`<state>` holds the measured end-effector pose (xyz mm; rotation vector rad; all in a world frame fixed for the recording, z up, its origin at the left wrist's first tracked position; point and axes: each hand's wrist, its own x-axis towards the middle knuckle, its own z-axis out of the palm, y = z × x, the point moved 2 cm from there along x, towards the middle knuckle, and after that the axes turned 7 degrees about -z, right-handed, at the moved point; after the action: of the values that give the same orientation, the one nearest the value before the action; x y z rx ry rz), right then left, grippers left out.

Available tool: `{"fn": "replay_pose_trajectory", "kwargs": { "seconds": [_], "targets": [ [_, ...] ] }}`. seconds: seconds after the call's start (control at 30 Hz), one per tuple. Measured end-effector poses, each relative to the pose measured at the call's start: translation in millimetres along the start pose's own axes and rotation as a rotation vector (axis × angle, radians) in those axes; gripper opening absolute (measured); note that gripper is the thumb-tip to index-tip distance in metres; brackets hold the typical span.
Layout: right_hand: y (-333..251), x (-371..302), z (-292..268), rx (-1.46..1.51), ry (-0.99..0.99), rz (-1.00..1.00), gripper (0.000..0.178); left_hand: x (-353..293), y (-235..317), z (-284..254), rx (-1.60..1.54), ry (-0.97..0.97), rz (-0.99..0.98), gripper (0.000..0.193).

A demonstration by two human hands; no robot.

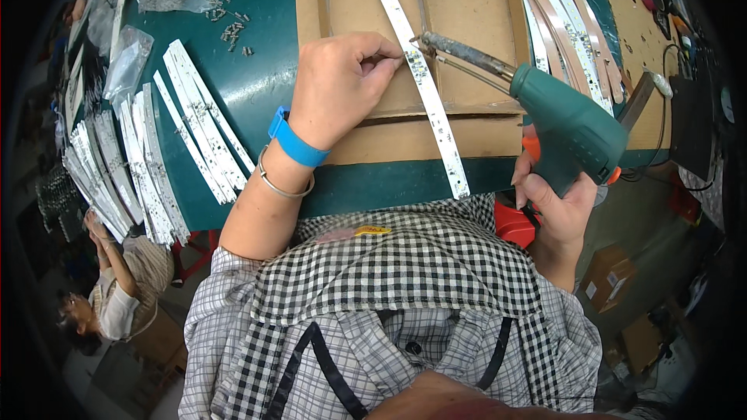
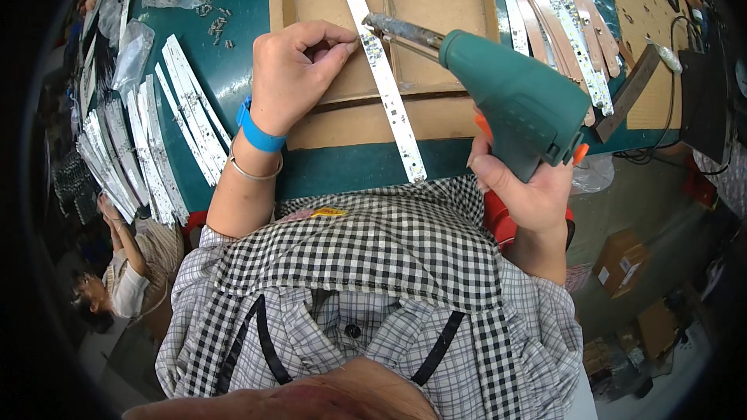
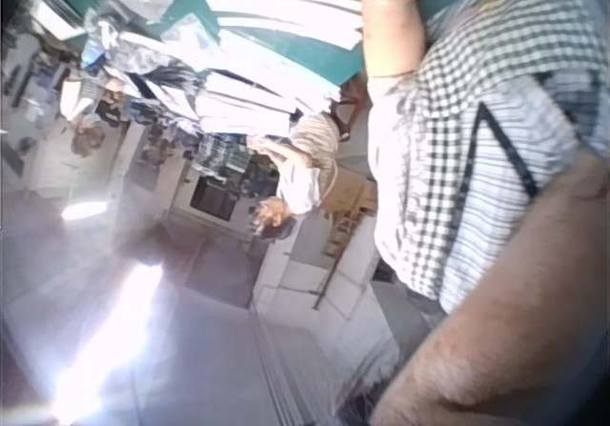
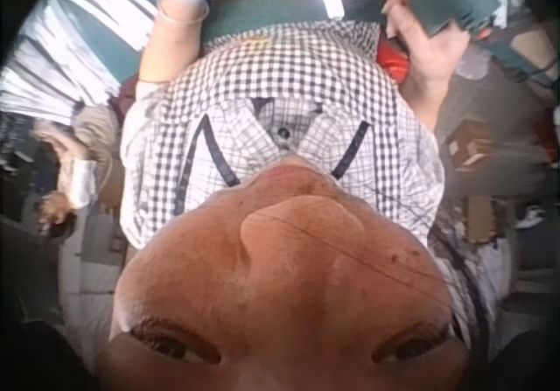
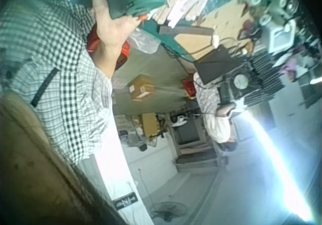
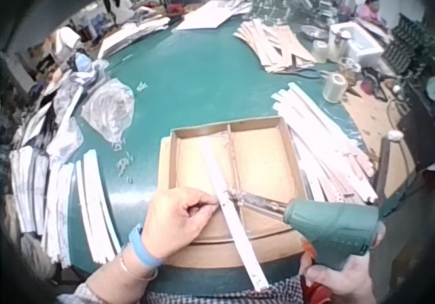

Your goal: The person solders components onto LED strips by placing each strip on a cardboard fixture, attaching small parts to it with a handheld soldering tool, and returning the completed strips to a pile on the table.

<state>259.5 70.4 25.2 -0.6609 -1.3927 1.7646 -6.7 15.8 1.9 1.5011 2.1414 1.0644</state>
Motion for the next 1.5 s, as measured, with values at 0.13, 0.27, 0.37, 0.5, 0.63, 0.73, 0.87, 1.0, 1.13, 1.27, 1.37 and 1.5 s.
{"fn": "replay_pose_trajectory", "kwargs": {
  "seconds": [0.13, 0.27, 0.37, 0.5, 0.63, 0.73, 0.87, 1.0, 1.13, 1.27, 1.37, 1.5],
  "targets": [
    [2.3, -4.2, -6.2, -0.075, -0.061, 0.070, 0.049, -0.1, -0.6, 0.4, 0.001, 0.014, -0.011, 0.010],
    [-0.5, -3.7, -1.1, -0.070, -0.042, 0.073, 0.048, -0.8, 0.2, 1.2, -0.007, 0.026, -0.015, 0.010],
    [3.0, -7.1, -8.3, -0.096, -0.083, 0.115, 0.045, -0.7, 0.8, 0.8, -0.020, 0.012, -0.034, 0.010],
    [2.3, -5.1, -5.6, -0.106, -0.064, 0.157, 0.045, -0.1, 1.6, 1.1, -0.032, 0.017, -0.038, 0.010],
    [4.1, -7.0, -8.2, -0.161, -0.083, 0.178, 0.044, 0.4, 0.6, 1.7, -0.016, 0.011, -0.024, 0.010],
    [3.2, -4.9, -4.2, -0.170, -0.047, 0.146, 0.046, 0.7, 0.4, 2.9, -0.011, 0.014, -0.009, 0.011],
    [4.9, -3.2, -6.0, -0.173, -0.061, 0.173, 0.050, 1.0, 0.3, 3.0, -0.002, 0.017, -0.003, 0.011],
    [5.2, -2.3, -6.4, -0.198, -0.098, 0.183, 0.051, 0.3, 0.7, 3.0, 0.009, 0.004, -0.022, 0.011],
    [4.0, -2.8, -7.7, -0.193, -0.129, 0.176, 0.044, 0.3, -0.6, 3.3, 0.014, 0.015, 0.008, 0.010],
    [2.0, -1.0, -4.6, -0.210, -0.081, 0.188, 0.037, 1.5, -1.4, 4.5, 0.035, 0.004, 0.008, 0.010],
    [2.3, -0.6, -4.2, -0.192, -0.051, 0.200, 0.037, 2.0, -3.0, 4.8, 0.029, 0.005, 0.008, 0.010],
    [6.9, -2.3, -10.4, -0.305, -0.162, 0.147, 0.049, 1.5, -2.3, 5.2, 0.024, 0.014, 0.017, 0.010]
  ]
}}
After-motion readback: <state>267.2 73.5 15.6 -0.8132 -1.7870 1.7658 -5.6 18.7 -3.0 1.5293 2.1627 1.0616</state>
